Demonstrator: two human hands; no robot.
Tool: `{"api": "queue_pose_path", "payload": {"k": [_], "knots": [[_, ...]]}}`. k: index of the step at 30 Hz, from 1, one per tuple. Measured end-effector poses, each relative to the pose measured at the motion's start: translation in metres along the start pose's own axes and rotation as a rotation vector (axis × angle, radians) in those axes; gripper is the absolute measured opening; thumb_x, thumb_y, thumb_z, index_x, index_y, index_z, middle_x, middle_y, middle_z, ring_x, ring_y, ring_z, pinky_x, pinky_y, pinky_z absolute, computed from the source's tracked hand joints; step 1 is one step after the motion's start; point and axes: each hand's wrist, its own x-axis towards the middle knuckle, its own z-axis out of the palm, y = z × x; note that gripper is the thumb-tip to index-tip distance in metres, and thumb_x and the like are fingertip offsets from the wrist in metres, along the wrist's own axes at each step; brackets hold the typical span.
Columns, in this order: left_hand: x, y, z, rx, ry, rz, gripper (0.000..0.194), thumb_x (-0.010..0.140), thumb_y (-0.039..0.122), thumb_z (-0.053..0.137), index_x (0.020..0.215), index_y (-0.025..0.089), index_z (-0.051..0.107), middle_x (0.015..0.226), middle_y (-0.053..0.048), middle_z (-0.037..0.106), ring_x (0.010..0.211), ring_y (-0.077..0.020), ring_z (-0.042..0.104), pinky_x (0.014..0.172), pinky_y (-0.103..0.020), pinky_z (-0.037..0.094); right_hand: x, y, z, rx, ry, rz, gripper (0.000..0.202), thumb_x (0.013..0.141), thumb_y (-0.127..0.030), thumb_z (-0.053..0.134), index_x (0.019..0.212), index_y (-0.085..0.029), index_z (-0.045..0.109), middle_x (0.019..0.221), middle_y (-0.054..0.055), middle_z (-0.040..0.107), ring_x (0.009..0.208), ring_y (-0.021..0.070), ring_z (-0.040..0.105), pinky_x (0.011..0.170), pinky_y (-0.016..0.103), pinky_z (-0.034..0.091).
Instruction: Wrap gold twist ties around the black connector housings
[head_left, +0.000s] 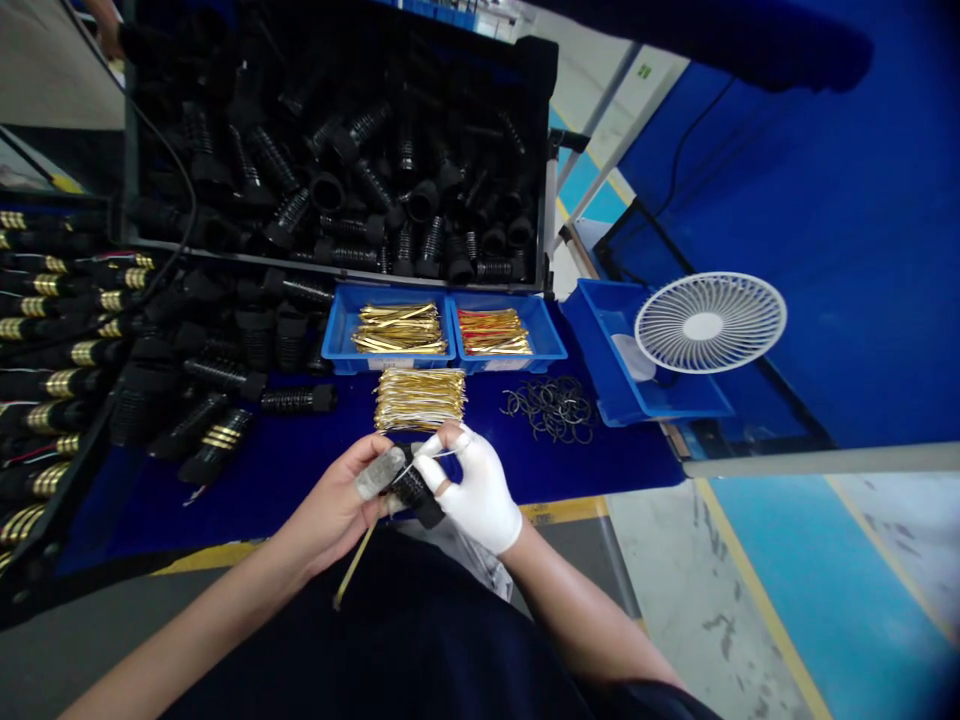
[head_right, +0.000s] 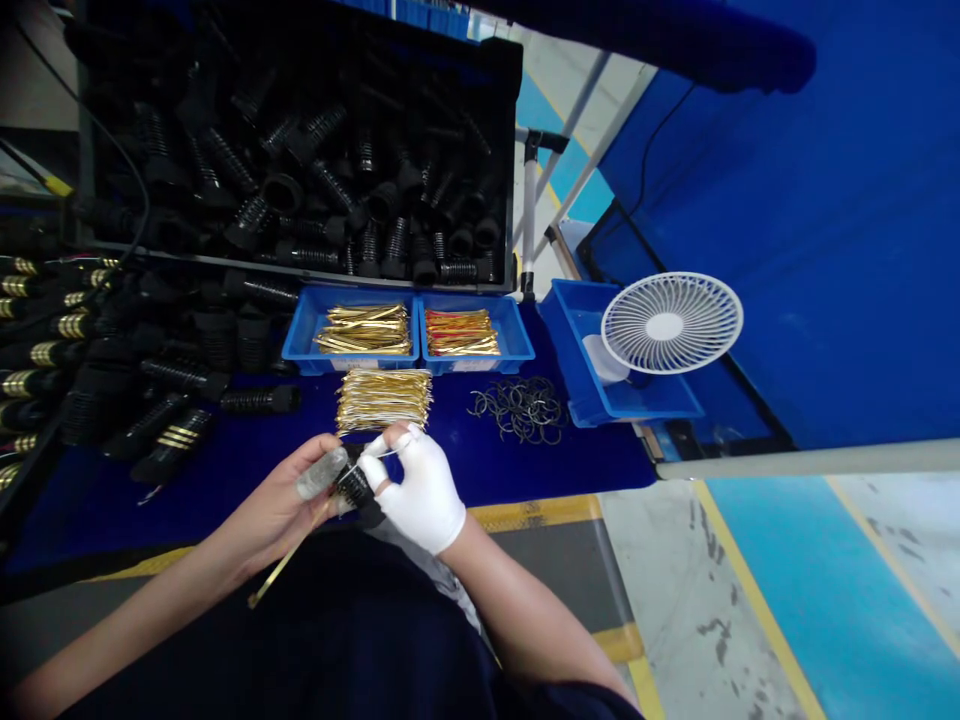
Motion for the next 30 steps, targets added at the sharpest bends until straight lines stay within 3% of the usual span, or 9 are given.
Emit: {"api": "queue_pose_path", "payload": {"k": [6,12,16,18,19,21,24,26,30], "knots": [[-0.001,-0.004,-0.002,0.008,-0.024,0.043,0.025,0.080,0.035,0.081,0.083,0.016,0.064,0.077,0.000,0.063,0.072,-0.0133,0.060,0.071,-0.025,0.051,-0.002,0.004,0.003,0.019,-0.023,0.059,0.010,0.089,-0.022,0.060,0.080,-0.021,0.058,0.080,0.003,0.067,0.078,0.0187,0.064,0.079,0.032,0.050],[0.004,-0.005,-0.008,0.310,-0.067,0.083,0.023,0.081,0.033,0.080,0.094,0.014,0.074,0.087,-0.006,0.072,0.079,-0.0186,0.063,0.075,-0.028,0.050,-0.003,0.001,0.002,0.030,-0.010,0.059,0.013,0.093,-0.023,0.056,0.081,-0.021,0.060,0.082,0.003,0.069,0.079,0.0188,0.065,0.078,0.032,0.050],[0.010,-0.008,-0.014,0.244,-0.035,0.048,0.030,0.081,0.038,0.078,0.100,0.015,0.076,0.090,-0.009,0.073,0.080,-0.0220,0.065,0.074,-0.030,0.051,-0.007,0.009,-0.006,-0.063,-0.205,-0.208,0.018,0.094,-0.034,0.058,0.082,-0.023,0.065,0.079,0.004,0.068,0.076,0.0194,0.063,0.074,0.033,0.048],[0.013,-0.007,-0.019,0.318,-0.025,0.086,0.027,0.083,0.038,0.076,0.100,0.017,0.077,0.094,-0.009,0.073,0.084,-0.0231,0.065,0.077,-0.031,0.050,-0.010,0.014,-0.007,-0.075,-0.255,-0.320,0.020,0.094,-0.037,0.059,0.081,-0.023,0.066,0.077,0.005,0.066,0.073,0.0192,0.062,0.072,0.034,0.046],[0.014,-0.005,-0.022,0.418,-0.025,0.141,0.024,0.084,0.036,0.075,0.098,0.017,0.077,0.097,-0.009,0.073,0.088,-0.0240,0.065,0.080,-0.032,0.050,-0.011,0.015,-0.007,-0.032,-0.202,-0.299,0.022,0.094,-0.039,0.059,0.080,-0.023,0.066,0.076,0.005,0.065,0.071,0.0191,0.061,0.071,0.034,0.045],[0.018,-0.002,-0.028,0.687,-0.004,0.292,0.018,0.084,0.034,0.074,0.091,0.018,0.078,0.099,-0.009,0.071,0.095,-0.0254,0.064,0.086,-0.033,0.047,-0.011,0.013,-0.004,0.179,0.051,-0.140,0.035,0.096,-0.047,0.053,0.073,-0.023,0.061,0.068,0.003,0.058,0.062,0.0178,0.055,0.063,0.034,0.044],[0.023,-0.001,-0.036,0.969,0.051,0.427,0.016,0.085,0.033,0.071,0.086,0.018,0.076,0.096,-0.009,0.068,0.092,-0.0256,0.062,0.084,-0.033,0.046,-0.008,0.000,0.003,0.634,0.392,0.113,0.055,0.095,-0.067,0.039,0.060,-0.025,0.045,0.051,-0.004,0.032,0.042,0.0131,0.033,0.048,0.031,0.035],[0.026,-0.002,-0.038,1.021,0.065,0.443,0.017,0.087,0.035,0.068,0.086,0.018,0.074,0.094,-0.009,0.067,0.089,-0.0250,0.061,0.081,-0.033,0.046,-0.005,-0.009,0.011,0.851,0.461,0.193,0.059,0.093,-0.072,0.038,0.056,-0.025,0.037,0.047,-0.007,0.021,0.037,0.0111,0.022,0.043,0.029,0.031],[0.028,-0.003,-0.038,1.033,0.079,0.453,0.016,0.086,0.033,0.067,0.084,0.019,0.073,0.086,-0.006,0.065,0.082,-0.0233,0.058,0.076,-0.031,0.044,-0.002,-0.008,0.030,1.007,0.418,0.221,0.059,0.087,-0.072,0.050,0.052,-0.025,0.039,0.043,-0.006,0.025,0.034,0.0103,0.023,0.041,0.028,0.030]]}}
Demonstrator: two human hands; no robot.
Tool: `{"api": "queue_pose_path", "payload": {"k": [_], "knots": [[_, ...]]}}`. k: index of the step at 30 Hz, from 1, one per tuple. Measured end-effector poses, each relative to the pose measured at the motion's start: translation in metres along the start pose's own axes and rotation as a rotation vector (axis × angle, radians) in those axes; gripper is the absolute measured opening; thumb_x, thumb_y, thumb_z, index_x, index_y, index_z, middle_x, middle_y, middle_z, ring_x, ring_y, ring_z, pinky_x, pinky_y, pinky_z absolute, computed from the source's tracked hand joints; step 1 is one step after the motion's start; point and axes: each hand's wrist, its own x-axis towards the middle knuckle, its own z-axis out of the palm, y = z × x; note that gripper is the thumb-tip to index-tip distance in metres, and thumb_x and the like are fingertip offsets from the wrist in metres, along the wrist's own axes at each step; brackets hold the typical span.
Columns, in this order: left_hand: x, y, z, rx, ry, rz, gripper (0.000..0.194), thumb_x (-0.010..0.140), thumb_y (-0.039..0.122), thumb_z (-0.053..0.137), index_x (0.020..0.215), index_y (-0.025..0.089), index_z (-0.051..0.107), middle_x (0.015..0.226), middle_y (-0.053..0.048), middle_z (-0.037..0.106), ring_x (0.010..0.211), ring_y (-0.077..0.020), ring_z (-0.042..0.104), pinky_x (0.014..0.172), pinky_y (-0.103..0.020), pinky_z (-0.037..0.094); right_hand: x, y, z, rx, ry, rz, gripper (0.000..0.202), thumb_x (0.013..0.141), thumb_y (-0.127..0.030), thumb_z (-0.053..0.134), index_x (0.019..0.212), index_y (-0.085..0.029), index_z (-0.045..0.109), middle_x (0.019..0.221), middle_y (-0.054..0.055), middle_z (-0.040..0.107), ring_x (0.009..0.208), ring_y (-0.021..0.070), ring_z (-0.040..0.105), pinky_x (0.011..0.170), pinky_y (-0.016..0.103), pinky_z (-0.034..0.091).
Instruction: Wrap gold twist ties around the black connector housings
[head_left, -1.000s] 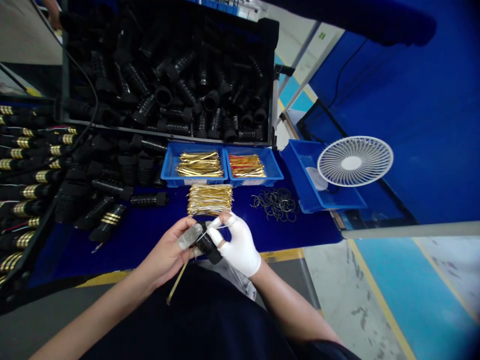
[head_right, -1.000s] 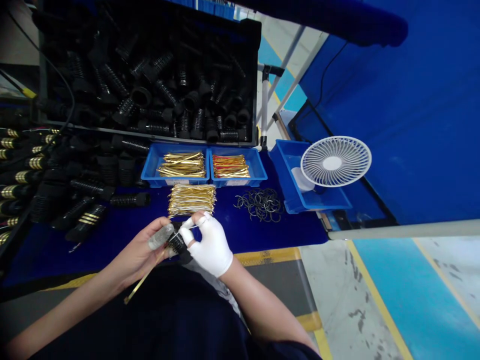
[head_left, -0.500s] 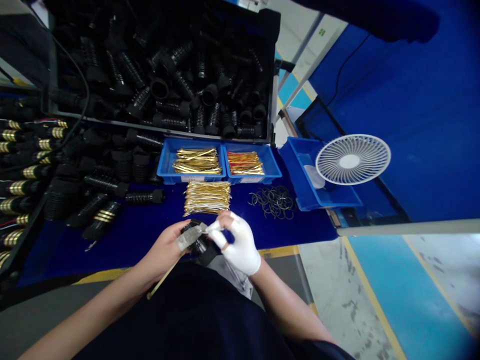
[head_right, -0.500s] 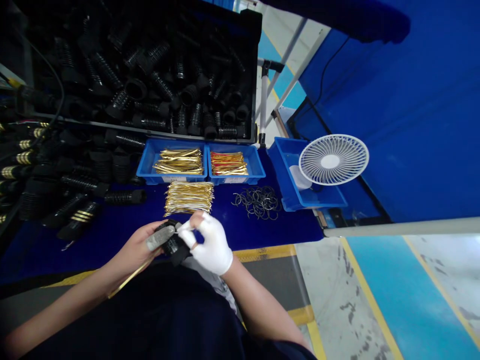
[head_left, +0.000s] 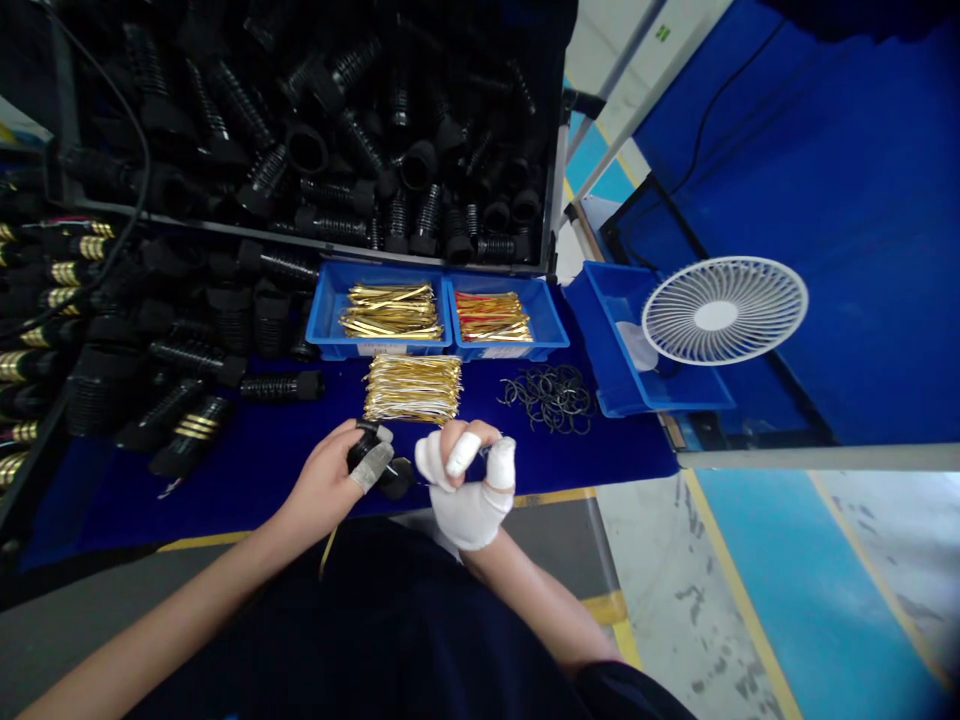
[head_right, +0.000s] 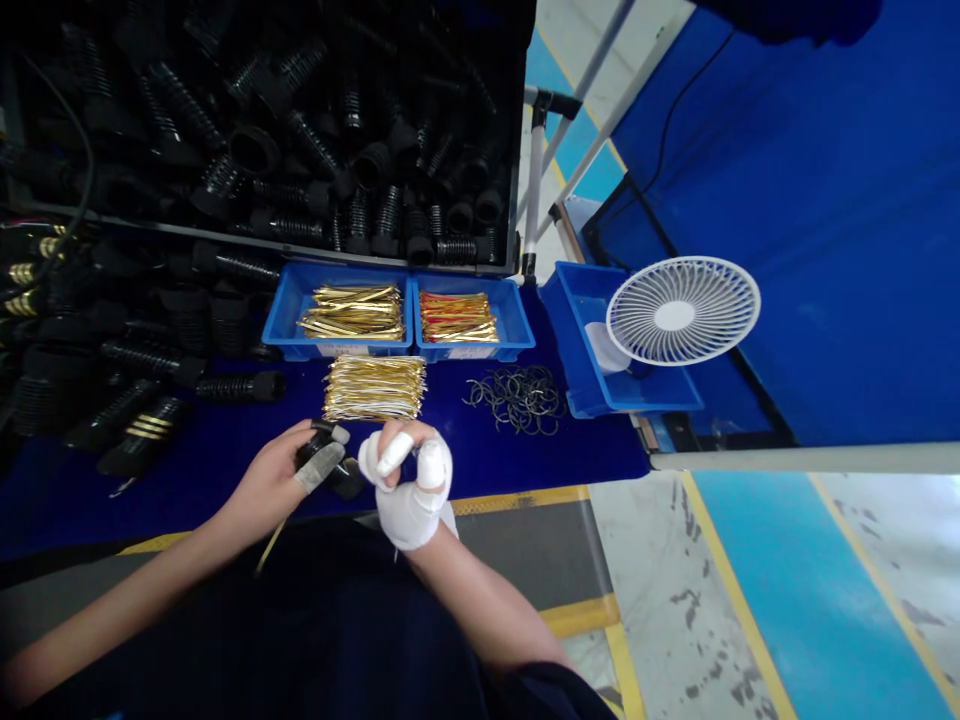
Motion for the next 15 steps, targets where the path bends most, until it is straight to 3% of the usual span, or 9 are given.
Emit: {"api": "queue_pose_path", "payload": {"k": [5,9,12,15], "knots": [[0.002,-0.003,0.000,-0.058,0.014,-0.030,0.018,0.083,0.030,0.065,0.067,0.021,0.066,0.074,-0.004,0.060,0.075,-0.0225,0.053,0.073,-0.031,0.042,0.007,0.025,0.002,-0.054,-0.110,-0.008,0.063,0.078,-0.081,0.055,0.050,-0.026,0.045,0.038,-0.007,0.025,0.033,0.0118,0.027,0.040,0.031,0.033],[0.000,-0.009,0.001,-0.156,0.106,-0.064,0.015,0.081,0.035,0.064,0.075,0.022,0.070,0.087,-0.008,0.068,0.091,-0.0288,0.058,0.089,-0.037,0.045,0.018,0.027,0.013,-0.169,-0.282,-0.012,0.062,0.076,-0.085,0.055,0.055,-0.026,0.053,0.039,-0.005,0.034,0.034,0.0129,0.032,0.041,0.032,0.035],[-0.003,-0.007,-0.001,-0.192,0.121,-0.065,0.017,0.079,0.039,0.069,0.077,0.022,0.072,0.089,-0.009,0.070,0.097,-0.0316,0.060,0.092,-0.039,0.046,0.030,0.010,0.021,-0.273,-0.484,0.009,0.054,0.089,-0.072,0.053,0.065,-0.023,0.060,0.046,-0.004,0.044,0.038,0.0131,0.040,0.044,0.030,0.039],[-0.007,0.000,-0.009,-0.341,0.056,-0.143,0.020,0.079,0.041,0.074,0.078,0.021,0.071,0.087,-0.007,0.070,0.091,-0.0282,0.061,0.085,-0.036,0.050,0.051,-0.015,0.025,-0.699,-0.739,-0.112,0.027,0.097,-0.043,0.057,0.085,-0.022,0.070,0.072,0.002,0.066,0.069,0.0173,0.064,0.071,0.033,0.053]]}}
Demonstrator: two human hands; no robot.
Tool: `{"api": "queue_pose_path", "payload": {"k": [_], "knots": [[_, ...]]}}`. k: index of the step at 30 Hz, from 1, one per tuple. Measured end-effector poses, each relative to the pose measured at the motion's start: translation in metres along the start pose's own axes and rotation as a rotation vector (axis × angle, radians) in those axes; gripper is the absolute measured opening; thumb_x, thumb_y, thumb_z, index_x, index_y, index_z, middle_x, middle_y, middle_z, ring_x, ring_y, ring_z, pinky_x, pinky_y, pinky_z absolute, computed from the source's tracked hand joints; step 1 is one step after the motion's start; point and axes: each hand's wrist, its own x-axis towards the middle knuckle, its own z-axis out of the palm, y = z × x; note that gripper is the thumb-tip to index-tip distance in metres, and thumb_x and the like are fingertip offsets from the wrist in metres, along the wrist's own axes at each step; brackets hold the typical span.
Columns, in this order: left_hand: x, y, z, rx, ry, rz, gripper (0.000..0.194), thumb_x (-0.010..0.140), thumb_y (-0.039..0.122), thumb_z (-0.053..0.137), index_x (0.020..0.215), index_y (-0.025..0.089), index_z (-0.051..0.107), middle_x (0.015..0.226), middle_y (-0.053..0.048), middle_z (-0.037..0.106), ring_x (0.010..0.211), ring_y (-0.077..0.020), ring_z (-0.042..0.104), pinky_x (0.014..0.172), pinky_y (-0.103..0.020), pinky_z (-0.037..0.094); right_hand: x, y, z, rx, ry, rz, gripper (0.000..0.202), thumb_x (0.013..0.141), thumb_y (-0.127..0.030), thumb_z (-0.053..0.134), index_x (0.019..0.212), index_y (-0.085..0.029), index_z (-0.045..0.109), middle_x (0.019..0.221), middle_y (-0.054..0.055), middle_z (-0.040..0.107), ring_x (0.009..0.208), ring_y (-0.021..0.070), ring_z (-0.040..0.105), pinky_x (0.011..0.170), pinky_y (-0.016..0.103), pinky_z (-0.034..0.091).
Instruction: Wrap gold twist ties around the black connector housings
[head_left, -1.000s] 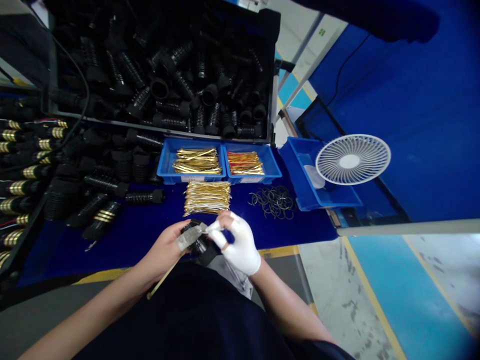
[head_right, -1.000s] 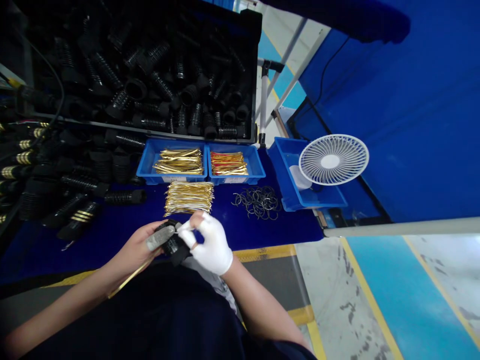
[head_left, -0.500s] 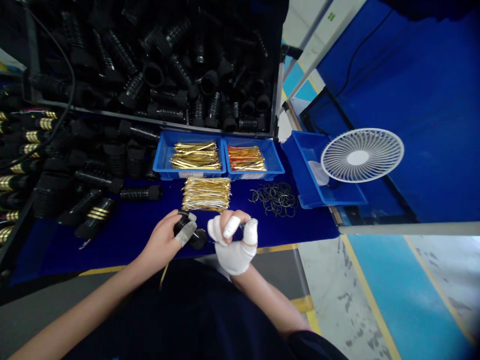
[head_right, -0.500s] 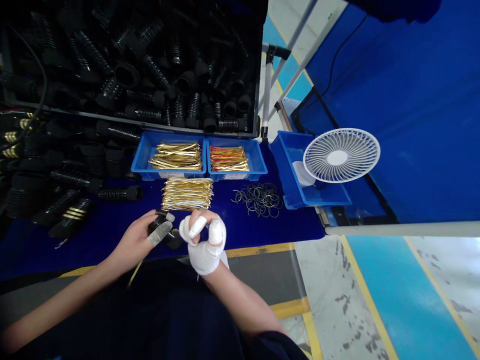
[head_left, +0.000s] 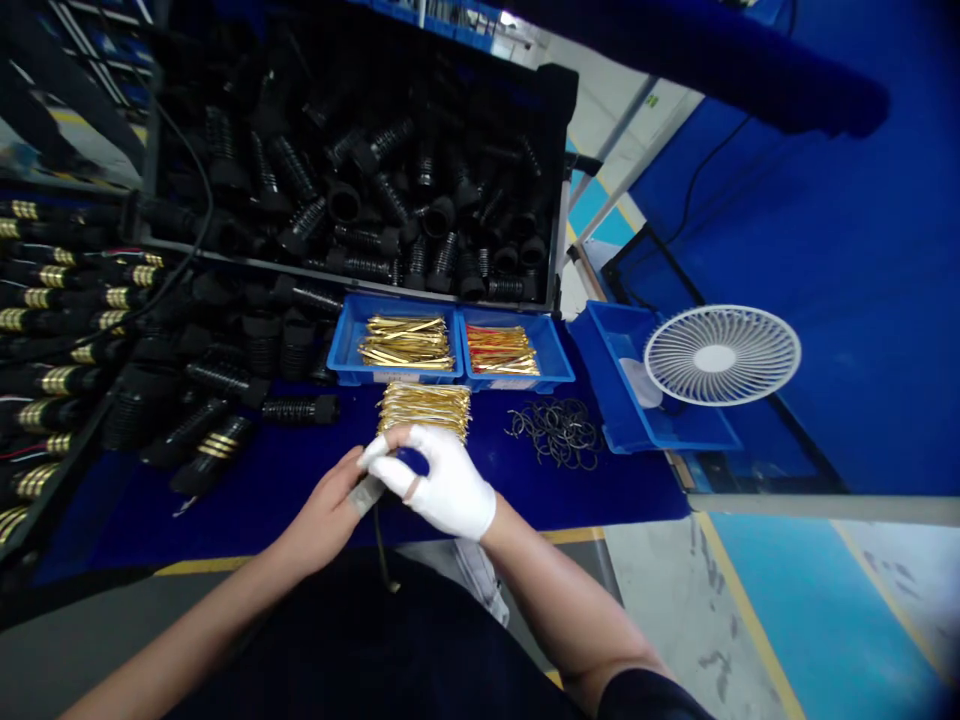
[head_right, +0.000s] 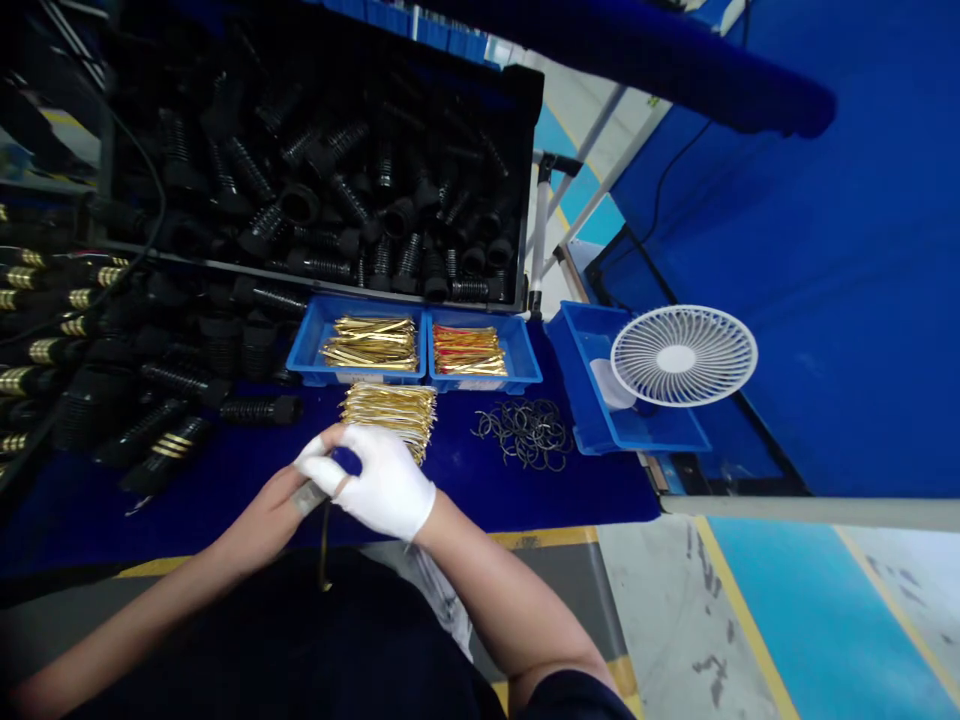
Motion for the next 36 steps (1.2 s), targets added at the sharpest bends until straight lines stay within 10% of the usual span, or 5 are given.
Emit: {"api": "queue_pose_path", "payload": {"k": [8,15,26,33,36], "knots": [[-0.007,0.016,-0.023,-0.607,0.035,-0.318,0.041,0.083,0.060,0.069,0.101,0.022,0.064,0.080,-0.001,0.066,0.069,-0.0161,0.062,0.064,-0.027,0.054,0.072,0.023,-0.057,-0.708,0.137,-0.229,0.019,0.092,-0.012,0.057,0.107,-0.019,0.067,0.109,0.008,0.068,0.105,0.0209,0.064,0.096,0.034,0.051],[-0.004,0.028,-0.027,-1.100,-0.001,-0.459,0.047,0.092,0.059,0.056,0.082,0.015,0.065,0.082,-0.004,0.063,0.074,-0.0151,0.063,0.100,-0.044,0.053,0.142,0.045,-0.033,-1.114,-0.157,-0.035,0.029,0.091,-0.008,0.056,0.116,-0.021,0.067,0.123,0.008,0.066,0.109,0.0235,0.065,0.094,0.035,0.050],[-0.002,0.026,-0.024,-1.130,0.115,-0.559,0.035,0.095,0.045,0.058,0.090,0.012,0.066,0.084,-0.008,0.067,0.066,-0.0175,0.067,0.082,-0.044,0.062,0.208,0.058,-0.001,-1.113,-0.417,0.150,0.014,0.081,-0.018,0.070,0.092,-0.009,0.074,0.101,0.019,0.076,0.092,0.0288,0.072,0.084,0.036,0.053],[-0.005,0.033,-0.037,-1.176,0.110,-0.487,0.029,0.100,0.030,0.051,0.117,0.010,0.063,0.101,-0.014,0.070,0.083,-0.0223,0.072,0.098,-0.053,0.055,0.158,0.024,-0.051,-0.896,-0.136,0.023,0.012,0.089,-0.026,0.063,0.092,-0.017,0.071,0.100,0.006,0.074,0.094,0.0176,0.066,0.092,0.030,0.049],[-0.003,0.036,-0.041,-1.155,0.097,-0.413,0.029,0.100,0.035,0.052,0.116,0.014,0.064,0.092,-0.010,0.070,0.075,-0.0179,0.069,0.100,-0.056,0.053,0.127,0.018,-0.086,-0.090,0.334,0.015,0.022,0.089,-0.042,0.066,0.086,-0.021,0.066,0.092,0.003,0.073,0.057,0.0090,0.050,0.059,0.025,0.047]]}}
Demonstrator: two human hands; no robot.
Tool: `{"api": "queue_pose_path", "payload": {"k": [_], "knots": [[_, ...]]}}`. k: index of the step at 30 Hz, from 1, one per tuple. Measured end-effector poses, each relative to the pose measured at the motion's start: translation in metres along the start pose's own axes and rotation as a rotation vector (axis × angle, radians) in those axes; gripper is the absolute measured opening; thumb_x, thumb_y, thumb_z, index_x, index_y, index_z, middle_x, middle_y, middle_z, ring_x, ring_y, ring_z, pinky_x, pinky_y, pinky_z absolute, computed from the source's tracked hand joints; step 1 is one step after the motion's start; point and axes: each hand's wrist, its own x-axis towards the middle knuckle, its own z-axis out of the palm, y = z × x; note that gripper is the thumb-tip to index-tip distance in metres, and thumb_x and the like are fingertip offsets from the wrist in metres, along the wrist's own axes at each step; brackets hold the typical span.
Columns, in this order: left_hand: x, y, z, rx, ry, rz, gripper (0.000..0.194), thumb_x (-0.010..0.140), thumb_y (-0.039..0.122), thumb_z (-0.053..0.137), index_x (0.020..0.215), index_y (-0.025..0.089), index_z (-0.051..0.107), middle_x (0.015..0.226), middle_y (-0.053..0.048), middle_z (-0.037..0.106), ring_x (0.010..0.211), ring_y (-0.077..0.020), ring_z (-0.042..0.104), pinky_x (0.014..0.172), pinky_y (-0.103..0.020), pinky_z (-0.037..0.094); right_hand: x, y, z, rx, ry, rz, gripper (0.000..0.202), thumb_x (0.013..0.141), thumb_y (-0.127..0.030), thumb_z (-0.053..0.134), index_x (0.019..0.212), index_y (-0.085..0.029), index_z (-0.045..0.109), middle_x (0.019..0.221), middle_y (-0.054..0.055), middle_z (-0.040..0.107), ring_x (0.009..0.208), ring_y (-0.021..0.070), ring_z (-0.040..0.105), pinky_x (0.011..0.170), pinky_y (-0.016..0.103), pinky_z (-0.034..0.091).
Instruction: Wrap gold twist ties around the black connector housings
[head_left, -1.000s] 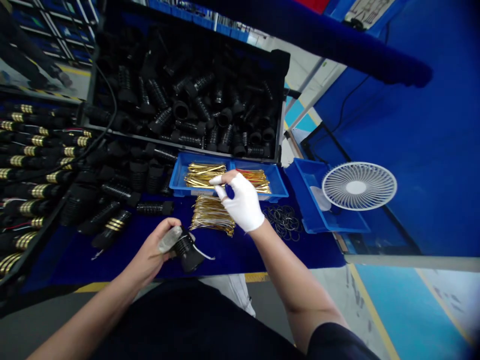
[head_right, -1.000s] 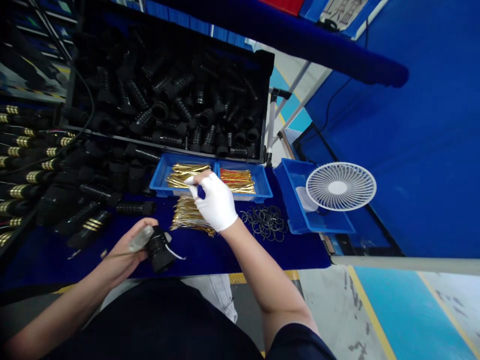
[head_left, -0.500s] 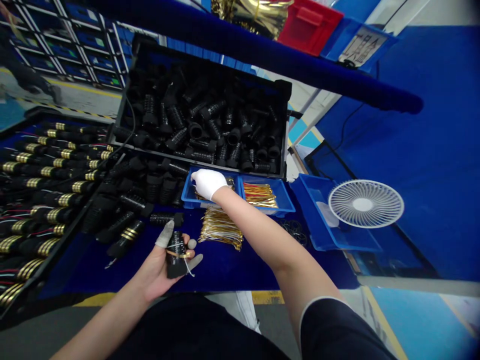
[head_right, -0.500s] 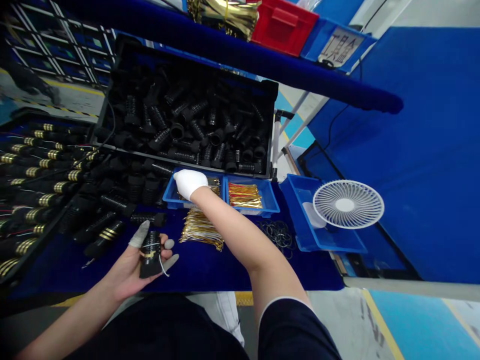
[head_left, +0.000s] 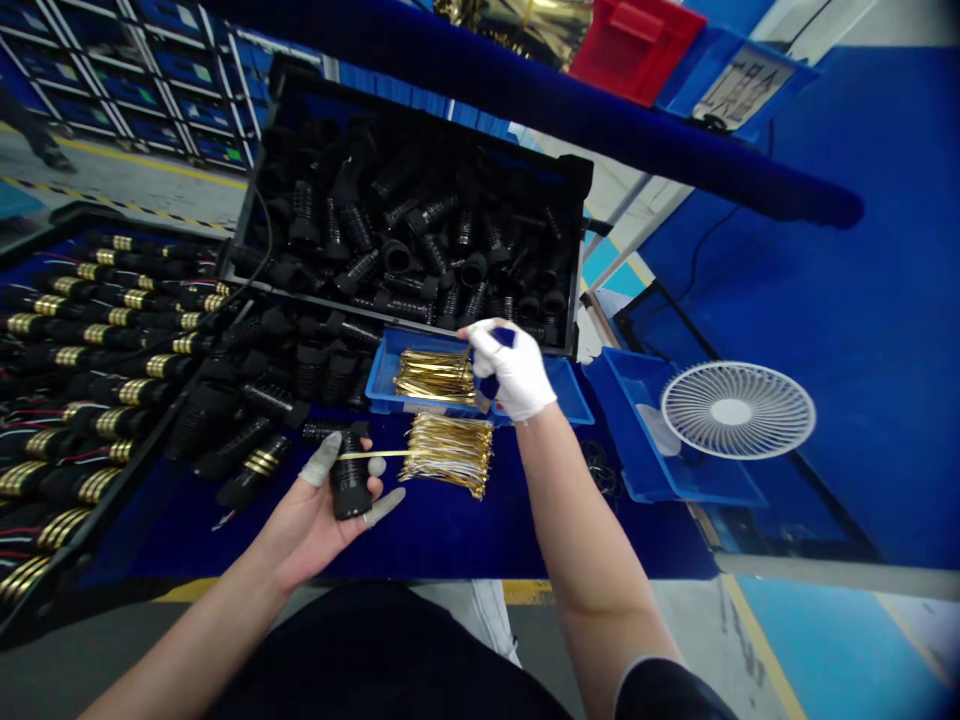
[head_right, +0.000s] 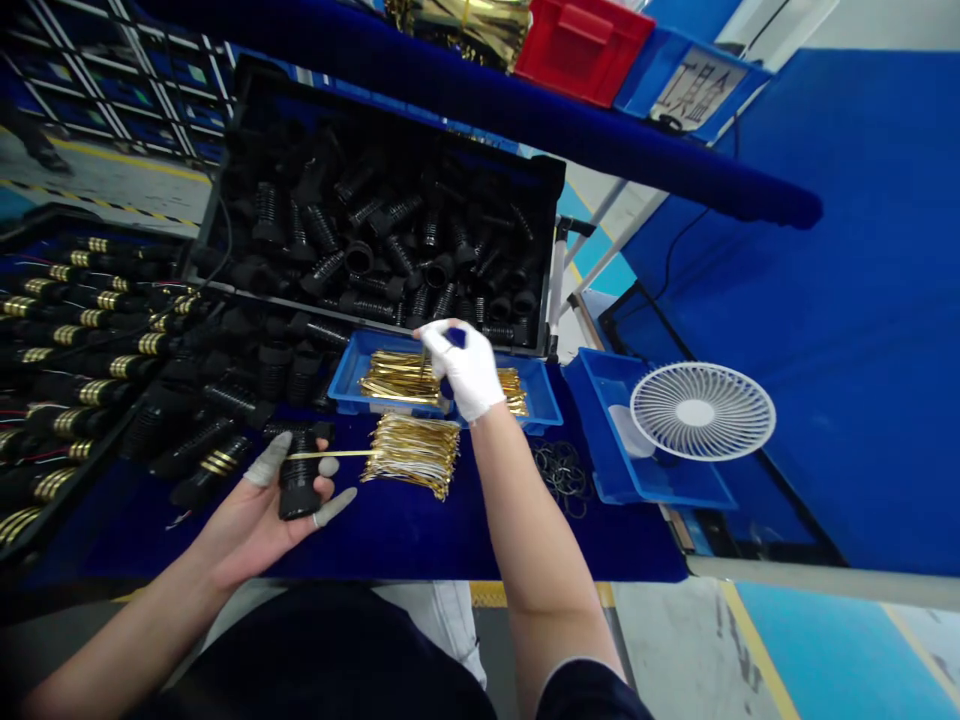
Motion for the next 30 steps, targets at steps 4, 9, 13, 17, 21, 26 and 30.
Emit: {"api": "queue_pose_path", "payload": {"k": [4,9,13,17,21,26,30], "knots": [[0.003,-0.001,0.016,0.110,-0.009,0.110,0.027,0.099,0.038,0.054,0.113,0.017,0.065,0.089,-0.008,0.070,0.069,-0.0142,0.066,0.096,-0.052,0.056,-0.034,-0.003,-0.026,0.663,0.162,0.084,0.020,0.086,-0.045,0.070,0.085,-0.026,0.062,0.095,-0.004,0.071,0.043,0.0048,0.016,0.040,0.021,0.027],[0.005,-0.015,0.040,0.303,0.058,0.269,0.044,0.090,0.051,0.066,0.117,0.016,0.067,0.089,-0.007,0.072,0.076,-0.0176,0.069,0.078,-0.031,0.061,-0.099,-0.027,0.001,0.330,-0.084,0.075,0.008,0.088,-0.033,0.071,0.089,-0.025,0.068,0.079,-0.003,0.066,0.048,0.0076,0.044,0.050,0.023,0.040],[0.005,-0.029,0.050,0.346,0.034,0.306,0.056,0.083,0.060,0.070,0.118,0.016,0.069,0.103,-0.009,0.075,0.092,-0.0241,0.071,0.091,-0.038,0.056,-0.130,-0.037,0.025,-0.018,-0.284,0.026,0.010,0.088,-0.027,0.069,0.080,-0.020,0.066,0.081,0.000,0.069,0.077,0.0155,0.065,0.079,0.030,0.050],[0.006,-0.037,0.049,0.423,-0.008,0.328,0.064,0.084,0.066,0.064,0.126,0.018,0.065,0.114,-0.011,0.073,0.110,-0.0303,0.066,0.096,-0.043,0.052,-0.138,-0.031,0.034,-0.091,-0.257,0.067,0.012,0.088,-0.027,0.067,0.079,-0.020,0.062,0.078,-0.001,0.067,0.075,0.0153,0.064,0.077,0.028,0.048],[0.009,-0.036,0.040,0.797,0.027,0.521,0.051,0.080,0.052,0.077,0.119,0.022,0.065,0.114,-0.007,0.070,0.105,-0.0254,0.064,0.093,-0.036,0.049,-0.143,-0.021,0.038,-0.075,-0.239,0.069,0.014,0.086,-0.028,0.066,0.076,-0.021,0.058,0.076,-0.002,0.064,0.073,0.0151,0.062,0.074,0.027,0.048],[0.007,-0.035,0.040,0.955,-0.011,0.593,0.037,0.074,0.035,0.085,0.104,0.021,0.067,0.097,-0.003,0.069,0.092,-0.0201,0.062,0.085,-0.030,0.048,-0.148,-0.015,0.037,-0.059,-0.229,0.079,0.011,0.084,-0.028,0.066,0.077,-0.021,0.062,0.079,0.000,0.068,0.075,0.0174,0.064,0.076,0.030,0.052],[0.007,-0.033,0.047,0.581,-0.047,0.412,0.041,0.070,0.040,0.088,0.099,0.017,0.069,0.099,-0.007,0.070,0.089,-0.0205,0.065,0.081,-0.032,0.051,-0.152,-0.011,0.022,-0.134,-0.003,0.071,0.016,0.083,-0.035,0.071,0.095,-0.028,0.078,0.098,0.006,0.075,0.087,0.0250,0.070,0.079,0.039,0.057]]}}
